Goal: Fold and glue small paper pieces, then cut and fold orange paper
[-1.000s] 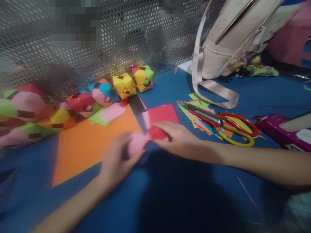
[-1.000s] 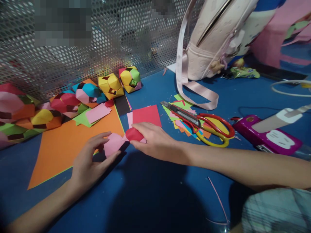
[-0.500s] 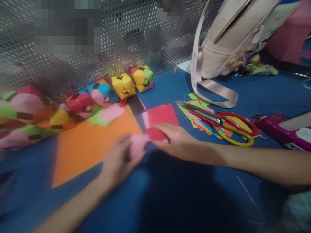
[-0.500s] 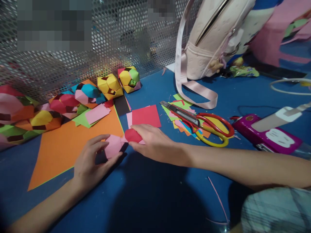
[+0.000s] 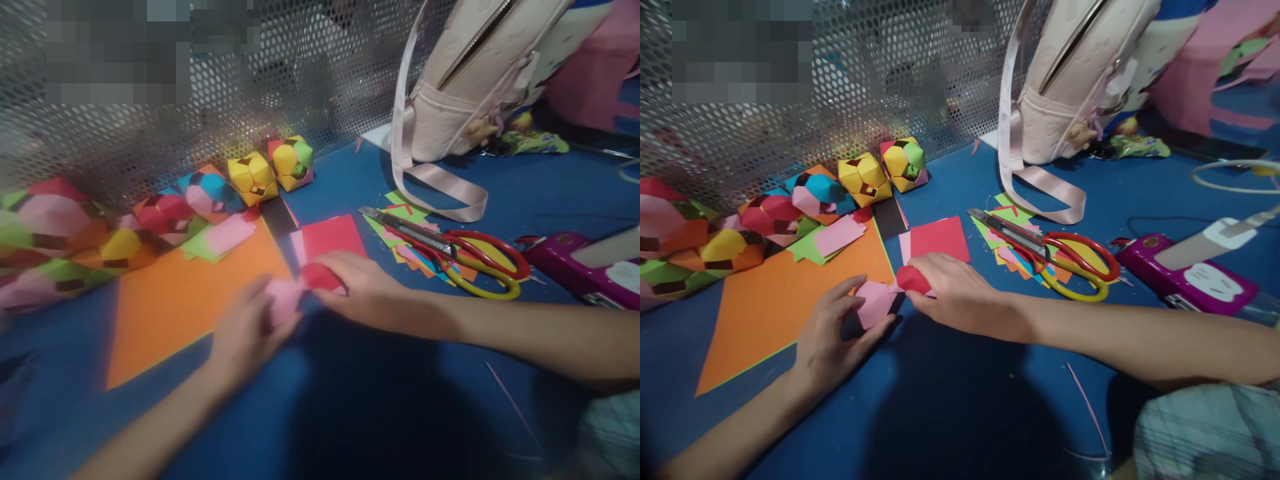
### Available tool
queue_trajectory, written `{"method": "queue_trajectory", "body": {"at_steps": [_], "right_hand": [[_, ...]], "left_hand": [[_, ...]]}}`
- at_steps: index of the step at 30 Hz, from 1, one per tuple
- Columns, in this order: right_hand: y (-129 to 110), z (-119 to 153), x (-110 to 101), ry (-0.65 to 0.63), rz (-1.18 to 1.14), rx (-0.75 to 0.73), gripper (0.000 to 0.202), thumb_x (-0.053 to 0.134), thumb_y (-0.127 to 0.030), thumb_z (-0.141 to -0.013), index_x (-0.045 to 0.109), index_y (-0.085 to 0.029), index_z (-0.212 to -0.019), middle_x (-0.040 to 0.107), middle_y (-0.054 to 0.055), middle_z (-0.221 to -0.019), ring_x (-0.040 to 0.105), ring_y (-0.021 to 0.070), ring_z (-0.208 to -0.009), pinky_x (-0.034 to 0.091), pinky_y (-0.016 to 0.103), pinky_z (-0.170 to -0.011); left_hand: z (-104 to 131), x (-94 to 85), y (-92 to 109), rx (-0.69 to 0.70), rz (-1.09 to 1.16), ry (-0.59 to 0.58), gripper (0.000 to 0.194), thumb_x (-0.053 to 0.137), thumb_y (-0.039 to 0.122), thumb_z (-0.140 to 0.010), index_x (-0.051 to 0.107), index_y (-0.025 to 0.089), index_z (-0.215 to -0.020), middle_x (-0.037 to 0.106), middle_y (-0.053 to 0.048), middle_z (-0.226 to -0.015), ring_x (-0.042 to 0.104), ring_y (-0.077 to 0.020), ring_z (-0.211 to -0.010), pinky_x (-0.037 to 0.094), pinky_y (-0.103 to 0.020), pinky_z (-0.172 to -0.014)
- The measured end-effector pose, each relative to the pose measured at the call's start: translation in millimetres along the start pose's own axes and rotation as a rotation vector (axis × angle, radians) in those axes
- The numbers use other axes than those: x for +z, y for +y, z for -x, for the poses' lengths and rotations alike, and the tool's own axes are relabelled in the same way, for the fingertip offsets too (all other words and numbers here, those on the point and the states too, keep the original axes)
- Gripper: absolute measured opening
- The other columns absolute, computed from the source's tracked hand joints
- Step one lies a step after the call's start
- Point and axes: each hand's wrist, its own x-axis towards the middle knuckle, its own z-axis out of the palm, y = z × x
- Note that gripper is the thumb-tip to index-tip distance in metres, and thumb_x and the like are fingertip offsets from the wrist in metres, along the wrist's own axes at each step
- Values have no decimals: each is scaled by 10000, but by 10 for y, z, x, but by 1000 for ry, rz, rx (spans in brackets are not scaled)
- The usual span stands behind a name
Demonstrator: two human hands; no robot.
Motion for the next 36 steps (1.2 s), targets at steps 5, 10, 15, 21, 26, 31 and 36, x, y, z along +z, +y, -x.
{"method": "queue_trajectory", "body": {"at_steps": [5,10,15,21,26,31,36], "right_hand": [[22,12,-2,-13,26,-42,183,533,-237,-887,593,-157,-1040,663,94,-1031,608,214,-975,476,353,-862],[35,4,-5,-36,44,-32,178,525,-240,-895,602,-161,-1034,659,90,-1031,595,213,-988,460,353,-874],[-3,-8,-28,-88,61,24,191,529,-257,-901,611,-153,-1039,659,90,-1038,596,223,-1002,450,369,-898],[-61,-23,-56,-186,50,89,264,515,-323,-923,595,-127,-1081,643,122,-1102,584,248,-1064,450,392,-918],[-69,-33,-62,-199,26,131,300,535,-346,-918,588,-131,-1120,633,114,-1136,580,248,-1086,447,399,-933],[-51,-25,-29,-174,40,127,343,564,-368,-900,574,-125,-1141,637,123,-1140,581,262,-1092,464,399,-908],[-13,-12,18,-145,52,98,319,553,-357,-901,574,-134,-1128,647,122,-1122,602,256,-1055,479,396,-887]], "left_hand": [[16,33,-26,-11,11,12,315,685,342,-799,477,208,-994,645,-153,-1116,660,-287,-975,578,-392,-725],[23,44,-24,-1,22,-2,325,680,337,-803,472,206,-1017,643,-149,-1109,662,-286,-972,582,-383,-718],[21,57,-35,47,-34,-20,246,641,356,-826,497,189,-936,633,-178,-1126,662,-311,-980,588,-406,-717],[-2,81,-42,79,-14,2,251,639,336,-827,488,188,-963,620,-179,-1118,661,-301,-956,587,-394,-697],[-40,75,-25,8,85,1,284,652,322,-817,473,202,-1001,610,-141,-1102,651,-268,-954,577,-371,-705],[-59,63,-15,-47,140,-16,310,646,312,-826,466,180,-1040,604,-142,-1093,626,-264,-1009,559,-389,-776],[-70,79,-9,-19,140,-23,299,635,320,-837,480,190,-1058,598,-128,-1092,617,-263,-1006,553,-398,-788]]}}
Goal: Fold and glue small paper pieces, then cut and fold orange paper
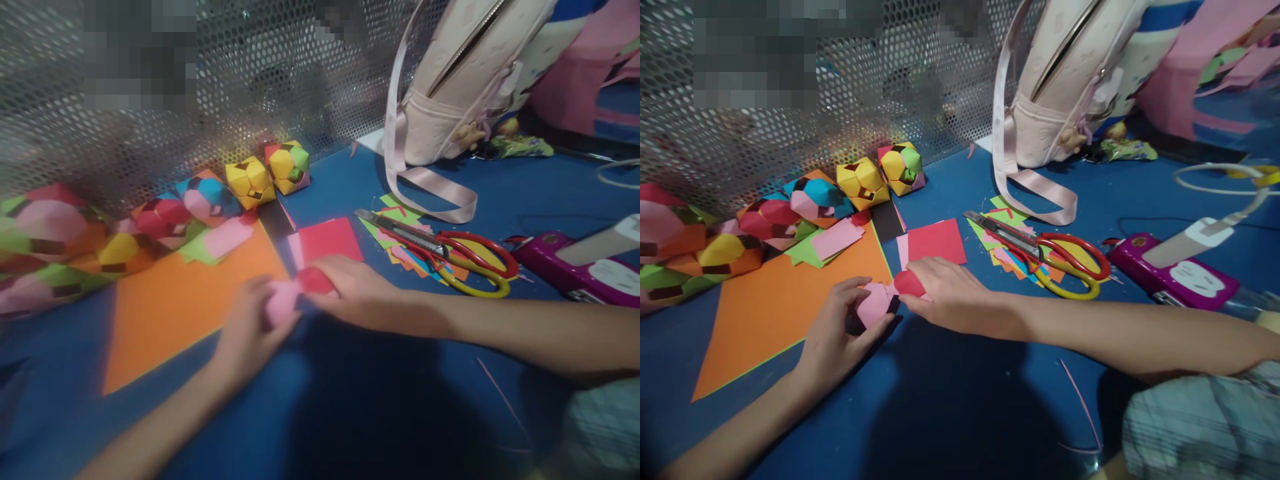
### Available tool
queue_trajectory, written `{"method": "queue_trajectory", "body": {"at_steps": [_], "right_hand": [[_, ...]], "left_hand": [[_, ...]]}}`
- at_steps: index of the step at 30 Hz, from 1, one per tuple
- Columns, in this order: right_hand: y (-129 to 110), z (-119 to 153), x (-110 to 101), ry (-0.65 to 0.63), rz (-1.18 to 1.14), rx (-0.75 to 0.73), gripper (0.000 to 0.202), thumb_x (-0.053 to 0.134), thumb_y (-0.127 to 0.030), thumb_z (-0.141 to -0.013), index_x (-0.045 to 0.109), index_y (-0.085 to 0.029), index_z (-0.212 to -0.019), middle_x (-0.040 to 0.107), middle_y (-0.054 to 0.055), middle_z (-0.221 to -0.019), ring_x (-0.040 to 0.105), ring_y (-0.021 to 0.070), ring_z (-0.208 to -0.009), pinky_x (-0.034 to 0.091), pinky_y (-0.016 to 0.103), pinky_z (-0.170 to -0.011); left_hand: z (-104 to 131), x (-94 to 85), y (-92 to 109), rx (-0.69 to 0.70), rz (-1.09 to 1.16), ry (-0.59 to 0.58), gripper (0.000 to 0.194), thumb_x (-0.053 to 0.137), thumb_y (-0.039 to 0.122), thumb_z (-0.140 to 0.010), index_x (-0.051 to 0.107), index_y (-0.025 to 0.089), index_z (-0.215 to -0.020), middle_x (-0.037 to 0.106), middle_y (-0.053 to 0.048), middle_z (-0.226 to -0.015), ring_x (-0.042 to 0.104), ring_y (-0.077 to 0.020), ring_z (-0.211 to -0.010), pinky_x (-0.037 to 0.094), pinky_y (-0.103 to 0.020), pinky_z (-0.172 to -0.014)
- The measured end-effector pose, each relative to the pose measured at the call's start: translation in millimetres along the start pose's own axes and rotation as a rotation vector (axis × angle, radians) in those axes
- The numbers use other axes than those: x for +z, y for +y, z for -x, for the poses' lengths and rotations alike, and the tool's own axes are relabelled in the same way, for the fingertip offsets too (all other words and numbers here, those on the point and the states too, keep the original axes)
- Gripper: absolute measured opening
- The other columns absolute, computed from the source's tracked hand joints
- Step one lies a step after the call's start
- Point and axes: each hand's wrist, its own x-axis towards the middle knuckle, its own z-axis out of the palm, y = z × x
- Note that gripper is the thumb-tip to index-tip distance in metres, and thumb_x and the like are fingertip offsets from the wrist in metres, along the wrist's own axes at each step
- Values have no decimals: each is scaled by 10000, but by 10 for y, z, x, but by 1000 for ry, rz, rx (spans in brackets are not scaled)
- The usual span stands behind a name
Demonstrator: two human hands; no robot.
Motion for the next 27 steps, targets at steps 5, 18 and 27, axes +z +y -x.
{"method": "queue_trajectory", "body": {"at_steps": [5,18,27], "right_hand": [[27,17,38,-6,3,-107,362,549,-373,-902,555,-118,-1160,631,152,-1158,596,272,-1068,487,413,-886],[79,84,120,56,-26,-311,482,483,-373,-926,474,-51,-1284,593,230,-1226,576,317,-1135,508,465,-895],[95,86,82,43,-118,-185,505,525,-423,-909,476,-87,-1283,586,207,-1265,574,275,-1170,485,436,-952]], "left_hand": [[3,12,-7,35,15,-12,262,603,321,-858,486,200,-1059,596,-122,-1091,619,-257,-991,551,-396,-785],[-64,-55,44,100,67,-34,290,612,291,-850,479,189,-1087,604,-133,-1087,640,-257,-974,572,-393,-769],[71,-80,-65,-70,211,-161,455,619,321,-844,460,218,-1258,546,-173,-1324,539,-297,-1232,501,-488,-960]]}}
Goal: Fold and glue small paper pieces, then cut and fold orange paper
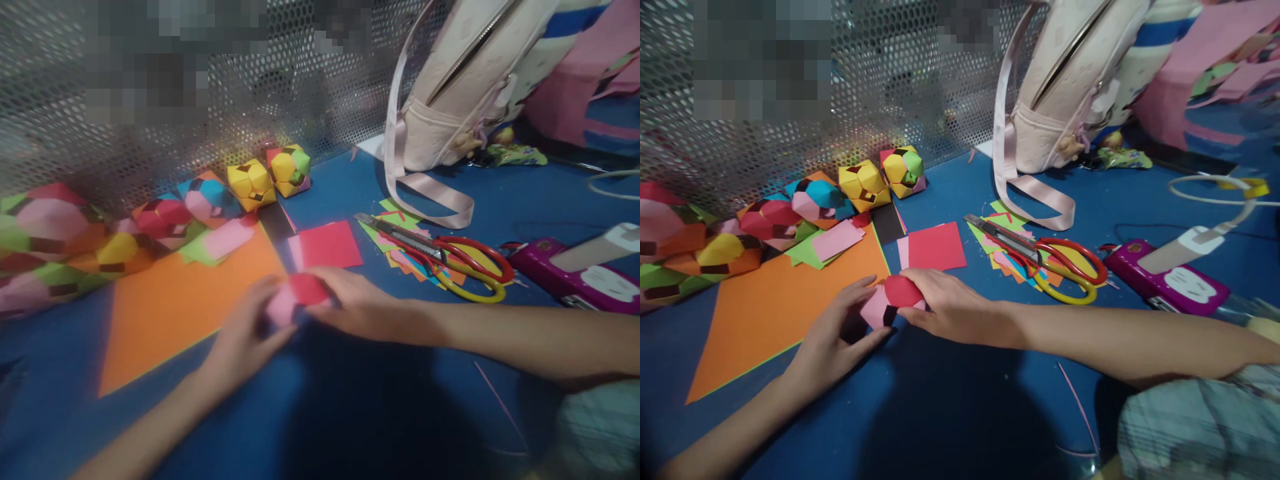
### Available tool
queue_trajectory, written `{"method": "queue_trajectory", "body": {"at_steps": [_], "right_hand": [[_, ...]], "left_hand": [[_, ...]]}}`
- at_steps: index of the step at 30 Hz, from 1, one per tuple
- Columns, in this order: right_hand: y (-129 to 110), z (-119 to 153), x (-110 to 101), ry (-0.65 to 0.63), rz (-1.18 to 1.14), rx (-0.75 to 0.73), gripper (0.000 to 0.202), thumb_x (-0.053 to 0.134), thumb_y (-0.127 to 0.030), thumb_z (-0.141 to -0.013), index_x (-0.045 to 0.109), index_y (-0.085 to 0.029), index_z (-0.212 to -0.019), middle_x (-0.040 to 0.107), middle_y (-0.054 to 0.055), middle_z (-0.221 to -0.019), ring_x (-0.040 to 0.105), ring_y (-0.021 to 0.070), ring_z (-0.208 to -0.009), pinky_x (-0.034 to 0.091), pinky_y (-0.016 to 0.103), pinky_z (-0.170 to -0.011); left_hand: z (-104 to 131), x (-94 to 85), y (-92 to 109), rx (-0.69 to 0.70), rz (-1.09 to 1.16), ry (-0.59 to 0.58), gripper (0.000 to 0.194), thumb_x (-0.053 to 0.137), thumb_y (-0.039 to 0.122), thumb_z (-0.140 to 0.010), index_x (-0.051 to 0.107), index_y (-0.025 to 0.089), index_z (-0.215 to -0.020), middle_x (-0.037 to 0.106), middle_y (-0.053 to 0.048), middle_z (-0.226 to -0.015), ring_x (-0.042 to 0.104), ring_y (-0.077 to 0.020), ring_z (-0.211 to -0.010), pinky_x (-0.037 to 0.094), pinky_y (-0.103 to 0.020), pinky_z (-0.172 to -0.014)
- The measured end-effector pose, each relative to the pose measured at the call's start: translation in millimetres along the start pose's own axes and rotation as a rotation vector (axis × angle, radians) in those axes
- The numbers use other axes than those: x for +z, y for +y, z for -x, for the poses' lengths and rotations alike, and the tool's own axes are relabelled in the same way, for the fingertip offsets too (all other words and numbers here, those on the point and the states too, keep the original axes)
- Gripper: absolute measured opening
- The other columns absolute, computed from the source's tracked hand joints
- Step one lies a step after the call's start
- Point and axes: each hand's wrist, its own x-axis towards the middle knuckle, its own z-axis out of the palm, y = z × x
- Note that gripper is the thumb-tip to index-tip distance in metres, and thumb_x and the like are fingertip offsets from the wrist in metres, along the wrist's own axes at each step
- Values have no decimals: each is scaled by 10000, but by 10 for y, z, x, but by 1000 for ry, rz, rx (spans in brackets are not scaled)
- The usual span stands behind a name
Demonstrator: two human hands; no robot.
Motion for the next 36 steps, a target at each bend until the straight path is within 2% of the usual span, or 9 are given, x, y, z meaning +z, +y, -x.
{"method": "queue_trajectory", "body": {"at_steps": [3,6,12,15,22,27,32,36], "right_hand": [[-21,-23,-6,2,-27,65,448,538,-404,-903,514,-101,-1232,631,174,-1193,615,253,-1092,500,407,-918],[-25,-26,-7,7,-42,56,462,539,-411,-902,512,-100,-1243,633,172,-1189,605,257,-1112,497,411,-923],[-36,-30,-35,0,-41,0,544,546,-407,-899,476,-51,-1305,584,209,-1276,558,276,-1197,460,414,-992],[-63,-53,-64,-44,-69,21,520,532,-375,-909,477,-42,-1304,576,201,-1294,549,263,-1211,450,398,-1008],[-90,-57,-95,-41,-92,68,560,548,-380,-900,440,-70,-1354,557,184,-1331,535,253,-1234,450,380,-1013],[-56,-21,-67,50,-109,8,528,504,-411,-924,462,-63,-1319,585,186,-1292,562,242,-1203,473,370,-990],[-63,-11,-28,77,-65,-100,471,472,-427,-939,494,-103,-1279,637,165,-1211,619,235,-1114,515,375,-928],[-67,-19,-17,146,-40,-79,446,492,-405,-934,507,-91,-1250,649,170,-1183,629,232,-1094,524,370,-923]], "left_hand": [[11,15,-21,-76,56,-4,470,615,349,-846,447,211,-1263,551,-176,-1326,551,-287,-1222,504,-487,-959],[0,17,-12,-102,40,-12,435,606,348,-850,465,205,-1237,584,-166,-1288,573,-281,-1193,506,-491,-956],[10,4,-37,-34,-16,58,379,588,348,-858,483,226,-1201,628,-144,-1220,628,-283,-1109,566,-461,-868],[10,-8,-72,-4,-34,80,369,606,338,-845,501,230,-1182,636,-127,-1194,638,-280,-1083,571,-450,-862],[9,-16,-91,45,72,136,374,621,278,-835,504,265,-1189,630,-97,-1192,617,-261,-1115,554,-443,-909],[40,28,-51,-35,11,168,401,629,327,-844,517,272,-1225,644,-93,-1224,627,-272,-1119,570,-439,-888],[70,49,-23,51,-145,174,442,606,355,-866,507,255,-1285,647,-112,-1241,628,-286,-1123,561,-440,-906],[94,28,0,-94,-178,151,504,584,417,-872,472,227,-1325,649,-137,-1233,672,-282,-1038,590,-420,-833]]}}
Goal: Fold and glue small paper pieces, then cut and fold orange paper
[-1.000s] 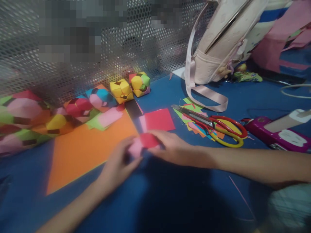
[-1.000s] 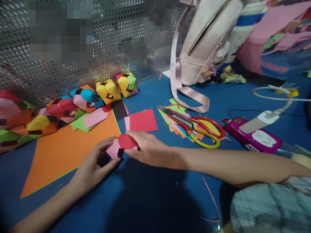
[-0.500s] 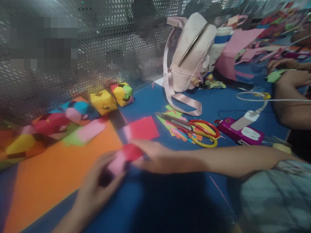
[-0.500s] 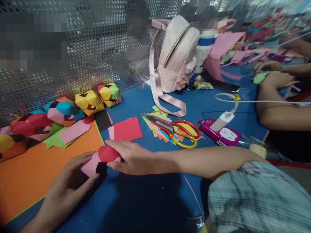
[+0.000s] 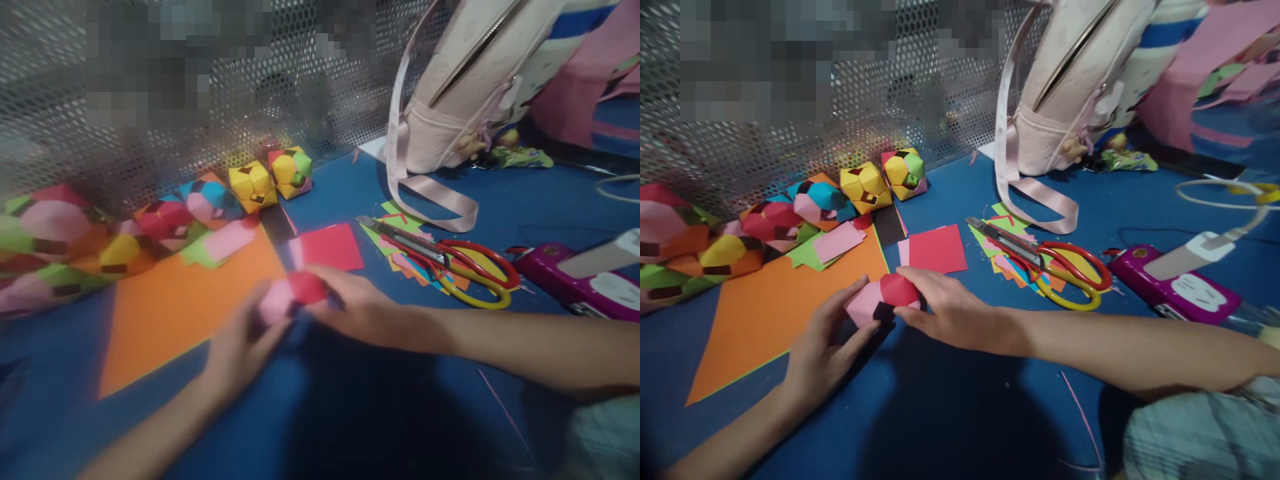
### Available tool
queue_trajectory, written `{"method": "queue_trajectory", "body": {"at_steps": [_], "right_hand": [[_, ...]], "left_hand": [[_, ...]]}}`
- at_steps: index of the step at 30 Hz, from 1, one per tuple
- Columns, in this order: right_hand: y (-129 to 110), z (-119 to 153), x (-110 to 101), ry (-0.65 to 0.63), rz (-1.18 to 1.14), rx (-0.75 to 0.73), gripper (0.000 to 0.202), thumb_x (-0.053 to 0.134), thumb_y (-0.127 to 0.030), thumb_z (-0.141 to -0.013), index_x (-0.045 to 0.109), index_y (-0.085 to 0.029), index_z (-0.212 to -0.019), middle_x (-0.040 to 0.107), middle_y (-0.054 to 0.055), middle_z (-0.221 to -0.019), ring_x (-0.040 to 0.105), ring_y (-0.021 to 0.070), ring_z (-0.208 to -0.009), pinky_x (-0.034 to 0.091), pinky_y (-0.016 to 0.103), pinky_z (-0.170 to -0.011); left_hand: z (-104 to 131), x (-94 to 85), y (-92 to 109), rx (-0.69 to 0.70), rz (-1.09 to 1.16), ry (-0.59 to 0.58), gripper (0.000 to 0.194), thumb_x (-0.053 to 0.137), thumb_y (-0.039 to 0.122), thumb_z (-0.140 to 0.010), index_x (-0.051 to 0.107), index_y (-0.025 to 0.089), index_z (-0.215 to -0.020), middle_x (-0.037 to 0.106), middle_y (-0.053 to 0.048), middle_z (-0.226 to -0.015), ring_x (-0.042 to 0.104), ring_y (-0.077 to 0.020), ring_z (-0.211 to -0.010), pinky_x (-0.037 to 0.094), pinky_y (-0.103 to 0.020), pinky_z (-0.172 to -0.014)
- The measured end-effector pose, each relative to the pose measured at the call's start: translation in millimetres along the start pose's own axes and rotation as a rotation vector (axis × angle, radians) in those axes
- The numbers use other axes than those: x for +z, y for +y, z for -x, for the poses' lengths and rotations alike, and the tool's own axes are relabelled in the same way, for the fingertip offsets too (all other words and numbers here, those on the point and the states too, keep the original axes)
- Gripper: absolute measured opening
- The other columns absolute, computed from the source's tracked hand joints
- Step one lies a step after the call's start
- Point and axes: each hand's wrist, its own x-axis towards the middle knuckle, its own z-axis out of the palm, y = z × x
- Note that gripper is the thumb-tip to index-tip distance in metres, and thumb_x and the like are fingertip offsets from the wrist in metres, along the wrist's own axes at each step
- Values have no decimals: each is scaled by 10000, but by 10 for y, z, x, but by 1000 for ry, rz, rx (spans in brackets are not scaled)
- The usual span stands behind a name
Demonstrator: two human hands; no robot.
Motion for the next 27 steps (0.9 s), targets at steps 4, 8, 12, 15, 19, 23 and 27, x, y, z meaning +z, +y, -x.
{"method": "queue_trajectory", "body": {"at_steps": [4,8,12,15,19,23,27], "right_hand": [[21,3,13,-1,12,0,444,507,-384,-930,501,-95,-1267,642,171,-1198,617,235,-1122,513,380,-951],[36,9,15,-27,11,13,434,481,-378,-940,494,-103,-1274,621,179,-1232,591,244,-1166,503,406,-968],[33,14,6,-75,6,23,461,481,-385,-937,476,-87,-1288,605,205,-1247,583,264,-1175,499,432,-968],[35,21,10,-100,7,39,488,483,-405,-933,459,-93,-1307,600,206,-1253,583,272,-1173,497,439,-966],[40,31,20,-97,25,-11,515,432,-364,-946,416,-23,-1332,588,251,-1250,582,297,-1173,503,460,-947],[32,28,7,-117,43,-22,514,413,-348,-951,417,0,-1328,590,262,-1244,593,299,-1158,510,450,-941],[19,19,-4,-120,53,-19,525,386,-366,-960,415,4,-1332,577,265,-1265,577,300,-1179,499,459,-954]], "left_hand": [[-8,9,37,-13,3,-76,468,513,423,-907,483,229,-1331,619,-135,-1282,621,-286,-1133,558,-431,-901],[-33,36,68,20,-15,-107,457,469,394,-928,469,222,-1351,559,-134,-1358,522,-294,-1257,495,-468,-991],[-39,40,54,16,-32,-133,473,451,391,-934,435,225,-1377,546,-134,-1372,512,-288,-1267,489,-471,-994],[-32,45,27,26,-30,-135,474,449,371,-935,420,222,-1384,541,-145,-1375,517,-290,-1262,490,-475,-991],[-22,58,-2,47,-33,-102,476,448,358,-935,409,209,-1385,521,-172,-1386,521,-300,-1257,495,-491,-979],[-40,49,18,46,-32,-89,457,450,351,-933,426,222,-1370,525,-157,-1386,523,-290,-1256,503,-473,-973],[-95,11,87,46,1,-102,403,441,325,-934,481,245,-1327,554,-121,-1361,511,-275,-1270,502,-449,-980]]}}
